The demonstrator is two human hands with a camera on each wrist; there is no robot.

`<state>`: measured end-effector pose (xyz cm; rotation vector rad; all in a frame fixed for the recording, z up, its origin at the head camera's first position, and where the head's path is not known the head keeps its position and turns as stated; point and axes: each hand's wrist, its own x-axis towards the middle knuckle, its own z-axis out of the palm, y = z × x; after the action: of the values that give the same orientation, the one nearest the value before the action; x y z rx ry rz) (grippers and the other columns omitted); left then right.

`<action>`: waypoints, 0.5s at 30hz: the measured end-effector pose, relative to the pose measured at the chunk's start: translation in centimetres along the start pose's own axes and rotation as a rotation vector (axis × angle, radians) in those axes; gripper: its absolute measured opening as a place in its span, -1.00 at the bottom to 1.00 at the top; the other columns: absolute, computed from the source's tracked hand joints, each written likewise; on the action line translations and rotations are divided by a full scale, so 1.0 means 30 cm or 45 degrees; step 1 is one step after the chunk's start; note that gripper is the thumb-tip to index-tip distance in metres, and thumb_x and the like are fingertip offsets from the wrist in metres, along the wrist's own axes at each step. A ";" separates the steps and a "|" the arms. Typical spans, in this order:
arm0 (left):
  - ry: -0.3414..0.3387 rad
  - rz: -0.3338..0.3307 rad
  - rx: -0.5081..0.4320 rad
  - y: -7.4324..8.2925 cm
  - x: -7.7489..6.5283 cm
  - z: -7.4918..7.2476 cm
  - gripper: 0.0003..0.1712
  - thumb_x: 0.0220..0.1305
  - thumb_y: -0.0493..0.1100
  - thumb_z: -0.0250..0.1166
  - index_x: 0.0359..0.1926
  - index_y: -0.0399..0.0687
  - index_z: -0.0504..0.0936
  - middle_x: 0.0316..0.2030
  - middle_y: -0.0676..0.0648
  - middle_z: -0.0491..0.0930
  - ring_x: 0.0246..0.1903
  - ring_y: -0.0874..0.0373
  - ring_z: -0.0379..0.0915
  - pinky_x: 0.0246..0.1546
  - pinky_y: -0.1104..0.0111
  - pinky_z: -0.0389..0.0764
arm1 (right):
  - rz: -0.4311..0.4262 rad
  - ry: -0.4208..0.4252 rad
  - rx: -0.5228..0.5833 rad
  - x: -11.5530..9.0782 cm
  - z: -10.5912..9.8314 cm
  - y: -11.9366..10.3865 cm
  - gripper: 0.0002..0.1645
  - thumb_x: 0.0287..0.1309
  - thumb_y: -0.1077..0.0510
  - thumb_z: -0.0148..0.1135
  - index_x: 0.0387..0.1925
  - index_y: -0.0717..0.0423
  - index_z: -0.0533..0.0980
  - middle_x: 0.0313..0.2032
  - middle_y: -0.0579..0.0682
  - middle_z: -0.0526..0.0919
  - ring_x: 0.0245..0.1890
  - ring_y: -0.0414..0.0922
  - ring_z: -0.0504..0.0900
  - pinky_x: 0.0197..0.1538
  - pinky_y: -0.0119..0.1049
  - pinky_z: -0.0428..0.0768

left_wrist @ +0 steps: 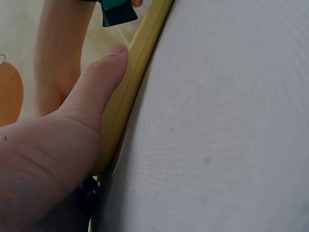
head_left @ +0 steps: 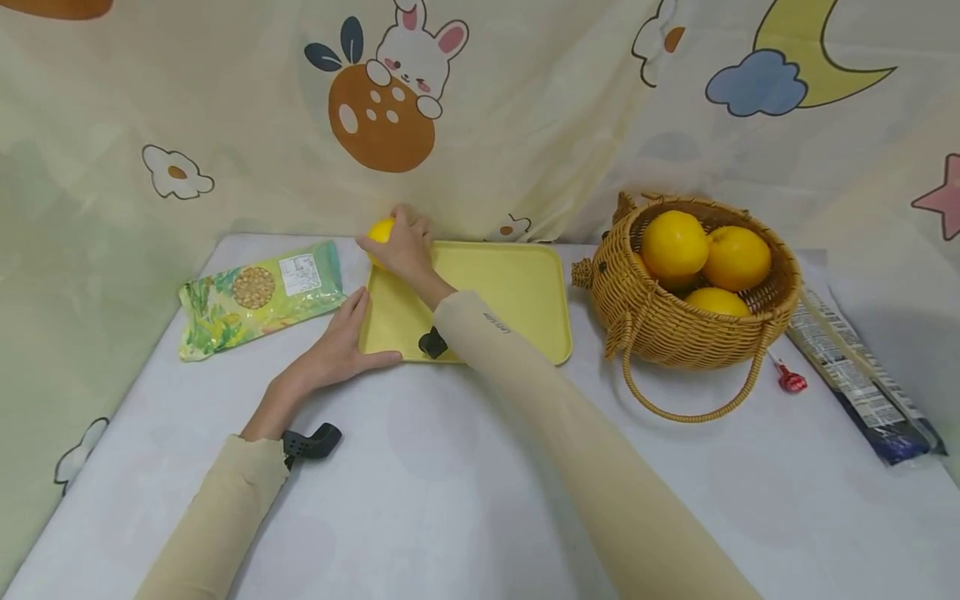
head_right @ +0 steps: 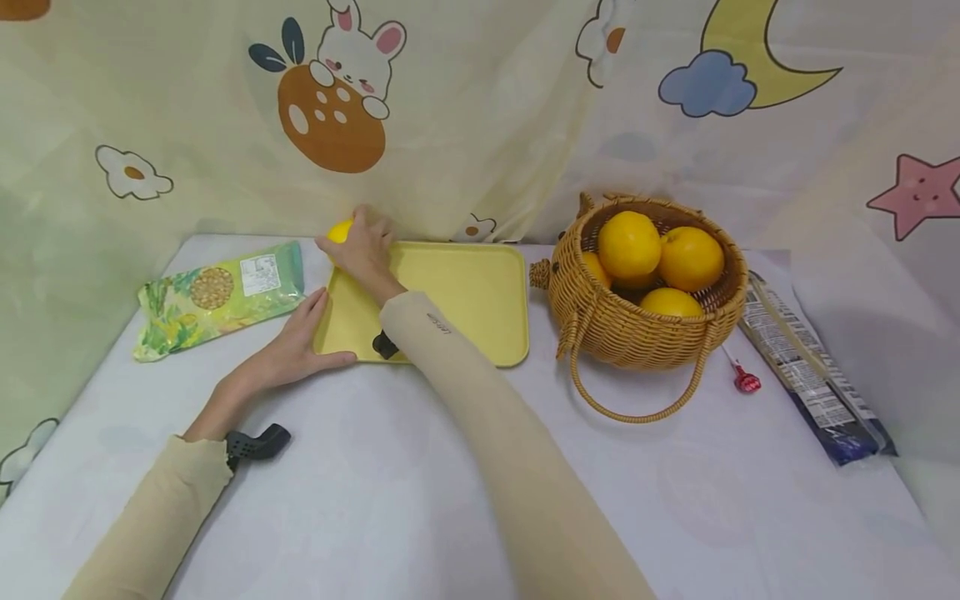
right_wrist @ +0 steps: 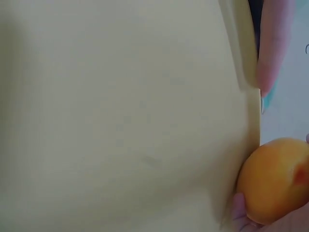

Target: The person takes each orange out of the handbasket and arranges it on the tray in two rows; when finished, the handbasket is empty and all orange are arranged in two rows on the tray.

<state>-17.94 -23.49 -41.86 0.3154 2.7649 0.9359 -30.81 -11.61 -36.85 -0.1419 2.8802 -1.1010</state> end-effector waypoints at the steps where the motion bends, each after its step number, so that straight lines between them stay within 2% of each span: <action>1: 0.002 0.003 0.003 0.000 0.000 -0.001 0.43 0.06 0.36 0.36 0.52 -0.14 -0.44 0.54 -0.18 -0.47 0.53 -0.18 -0.43 0.48 -0.13 -0.11 | 0.006 -0.002 -0.009 0.000 -0.001 -0.002 -0.15 0.04 -0.40 0.27 0.23 -0.14 0.18 0.10 0.04 0.27 0.12 -0.03 0.27 -0.03 -0.34 0.37; 7: 0.002 0.013 0.006 -0.002 0.000 -0.002 0.42 0.06 0.35 0.35 0.52 -0.14 -0.44 0.54 -0.19 -0.48 0.53 -0.18 -0.46 0.48 -0.14 -0.13 | 0.027 -0.045 -0.112 -0.017 -0.019 -0.014 0.00 0.00 -0.52 0.18 0.30 -0.09 0.12 0.14 0.05 0.26 0.13 -0.04 0.29 -0.07 -0.33 0.44; 10: -0.003 0.015 0.011 -0.002 0.000 0.001 0.42 0.07 0.35 0.35 0.52 -0.16 -0.43 0.54 -0.20 -0.48 0.53 -0.18 -0.47 0.48 -0.14 -0.14 | -0.002 -0.091 -0.171 -0.046 -0.045 -0.017 0.07 0.01 -0.57 0.12 0.36 -0.08 0.07 0.21 0.04 0.25 0.18 -0.05 0.29 0.03 -0.25 0.50; 12: -0.003 0.014 0.016 -0.002 -0.001 0.002 0.41 0.07 0.35 0.35 0.52 -0.18 -0.41 0.54 -0.20 -0.48 0.53 -0.18 -0.46 0.48 -0.14 -0.14 | -0.087 -0.122 -0.202 -0.082 -0.078 -0.017 0.11 0.04 -0.57 0.07 0.42 -0.05 0.03 0.30 0.06 0.23 0.24 -0.04 0.26 0.16 -0.17 0.49; 15: 0.010 0.020 0.017 0.000 -0.002 0.000 0.41 0.07 0.36 0.35 0.52 -0.14 -0.42 0.54 -0.19 -0.46 0.53 -0.18 -0.43 0.47 -0.16 -0.12 | -0.327 -0.165 -0.181 -0.173 -0.158 -0.007 0.10 0.14 -0.49 0.06 0.47 0.04 -0.01 0.37 0.09 0.22 0.29 -0.02 0.25 0.23 -0.14 0.47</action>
<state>-17.88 -23.51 -41.85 0.3363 2.7805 0.9249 -26.04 -8.07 -33.09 -0.5818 2.8778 -0.8789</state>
